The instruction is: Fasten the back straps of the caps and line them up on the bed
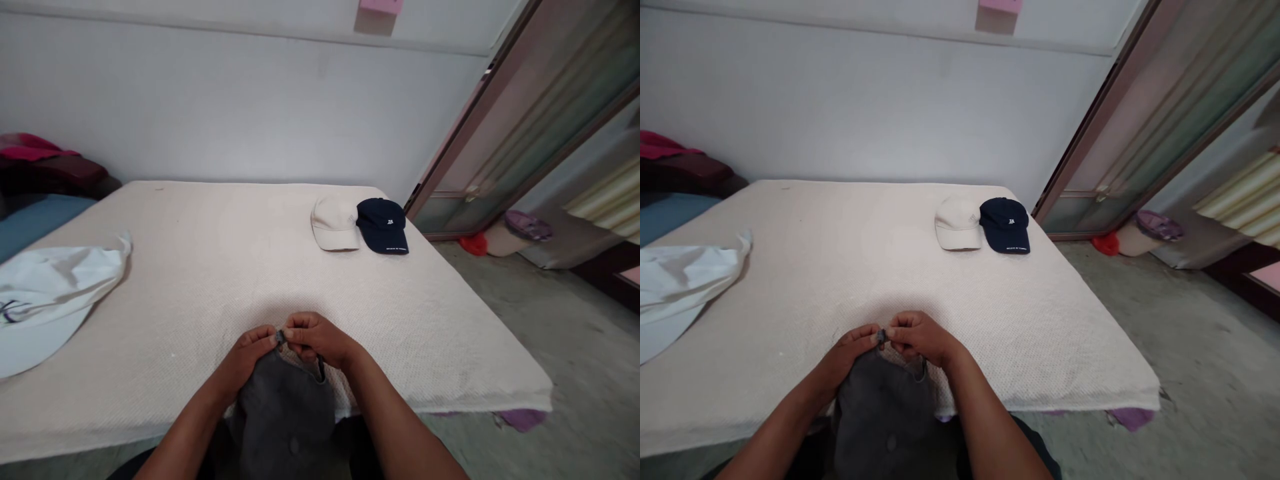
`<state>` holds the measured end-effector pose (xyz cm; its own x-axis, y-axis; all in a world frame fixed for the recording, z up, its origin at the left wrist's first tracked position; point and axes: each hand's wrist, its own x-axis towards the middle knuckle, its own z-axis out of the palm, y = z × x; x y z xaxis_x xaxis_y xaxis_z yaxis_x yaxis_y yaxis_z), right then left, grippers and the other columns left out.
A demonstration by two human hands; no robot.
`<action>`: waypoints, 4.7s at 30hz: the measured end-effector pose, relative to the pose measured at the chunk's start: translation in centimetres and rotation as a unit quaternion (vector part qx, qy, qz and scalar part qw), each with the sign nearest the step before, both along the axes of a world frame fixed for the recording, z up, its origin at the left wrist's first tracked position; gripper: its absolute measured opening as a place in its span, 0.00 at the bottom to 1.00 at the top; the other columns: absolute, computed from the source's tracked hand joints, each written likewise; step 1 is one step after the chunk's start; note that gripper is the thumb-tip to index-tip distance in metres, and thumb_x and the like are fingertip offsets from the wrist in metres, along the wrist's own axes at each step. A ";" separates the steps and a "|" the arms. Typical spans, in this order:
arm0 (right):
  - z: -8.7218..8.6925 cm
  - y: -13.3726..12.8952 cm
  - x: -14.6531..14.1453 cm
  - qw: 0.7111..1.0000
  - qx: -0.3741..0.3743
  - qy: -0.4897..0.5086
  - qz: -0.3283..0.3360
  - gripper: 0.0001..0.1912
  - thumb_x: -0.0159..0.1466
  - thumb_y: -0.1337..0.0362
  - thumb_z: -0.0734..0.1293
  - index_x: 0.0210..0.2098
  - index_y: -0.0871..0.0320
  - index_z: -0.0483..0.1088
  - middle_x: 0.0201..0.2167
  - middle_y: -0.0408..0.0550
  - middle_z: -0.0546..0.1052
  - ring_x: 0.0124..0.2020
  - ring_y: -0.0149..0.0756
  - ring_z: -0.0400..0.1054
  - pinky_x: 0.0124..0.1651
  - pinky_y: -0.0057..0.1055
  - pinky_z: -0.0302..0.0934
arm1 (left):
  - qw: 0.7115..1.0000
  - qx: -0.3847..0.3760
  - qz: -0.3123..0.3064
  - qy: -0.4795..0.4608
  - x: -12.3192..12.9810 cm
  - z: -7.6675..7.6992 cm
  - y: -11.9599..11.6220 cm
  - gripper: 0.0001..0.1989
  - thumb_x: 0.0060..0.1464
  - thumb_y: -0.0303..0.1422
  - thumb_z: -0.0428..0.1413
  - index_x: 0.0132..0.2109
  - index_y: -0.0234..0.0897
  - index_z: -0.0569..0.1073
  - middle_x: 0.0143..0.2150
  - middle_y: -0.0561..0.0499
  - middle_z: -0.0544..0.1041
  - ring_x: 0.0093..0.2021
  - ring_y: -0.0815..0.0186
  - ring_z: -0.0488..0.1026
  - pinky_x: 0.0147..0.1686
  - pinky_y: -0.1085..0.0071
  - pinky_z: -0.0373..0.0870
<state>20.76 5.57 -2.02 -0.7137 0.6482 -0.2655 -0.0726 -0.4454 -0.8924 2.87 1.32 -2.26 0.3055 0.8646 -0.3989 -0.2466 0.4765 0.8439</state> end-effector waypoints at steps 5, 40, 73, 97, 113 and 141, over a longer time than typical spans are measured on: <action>-0.1 0.0 0.0 1.000 -0.006 0.008 -0.013 0.08 0.59 0.61 0.65 0.33 0.60 0.66 0.19 0.37 0.65 0.16 0.20 0.51 0.18 0.20 0.45 | 1.000 0.004 0.002 -0.001 0.1 -0.1 0.1 0.07 0.50 0.34 0.59 0.29 0.35 0.72 0.23 0.55 0.73 0.23 0.73 0.66 0.25 0.78 0.59; -0.9 0.1 -0.7 0.995 0.087 0.012 -0.048 0.11 0.54 0.68 0.68 0.37 0.60 0.68 0.20 0.37 0.66 0.18 0.22 0.57 0.21 0.22 0.51 | 0.991 0.074 0.045 0.101 0.0 -0.1 0.2 0.07 0.45 0.33 0.59 0.29 0.36 0.68 0.24 0.57 0.69 0.24 0.72 0.62 0.25 0.77 0.56; -1.5 0.3 -0.7 0.977 0.192 -0.070 -0.061 0.12 0.54 0.66 0.68 0.38 0.58 0.70 0.27 0.41 0.69 0.28 0.27 0.61 0.30 0.25 0.55 | 0.995 -0.021 0.089 -0.030 0.6 0.5 -0.1 0.06 0.49 0.34 0.57 0.30 0.36 0.70 0.23 0.56 0.70 0.23 0.71 0.65 0.25 0.75 0.61; -0.7 0.1 -0.9 0.992 0.053 0.072 -0.084 0.09 0.52 0.63 0.71 0.29 0.60 0.69 0.25 0.41 0.69 0.26 0.27 0.60 0.32 0.26 0.55 | 0.999 -0.040 -0.003 -0.017 -0.6 0.0 -0.2 0.06 0.43 0.28 0.58 0.33 0.35 0.74 0.26 0.53 0.74 0.26 0.68 0.70 0.30 0.73 0.63; -0.6 0.0 -1.1 0.982 -0.053 0.143 -0.116 0.11 0.52 0.64 0.72 0.31 0.59 0.68 0.24 0.41 0.70 0.23 0.25 0.61 0.28 0.25 0.54 | 0.996 -0.053 -0.027 -0.074 -0.2 0.5 -0.5 0.03 0.49 0.30 0.58 0.33 0.35 0.74 0.28 0.50 0.77 0.27 0.69 0.71 0.30 0.75 0.64; -0.2 0.1 -1.1 0.971 -0.093 0.192 -0.109 0.11 0.52 0.67 0.72 0.32 0.60 0.67 0.23 0.40 0.71 0.21 0.24 0.62 0.23 0.22 0.53 | 0.996 -0.062 -0.012 -0.065 -0.2 -0.7 -1.4 0.01 0.47 0.27 0.57 0.30 0.34 0.72 0.25 0.54 0.72 0.24 0.72 0.66 0.27 0.76 0.60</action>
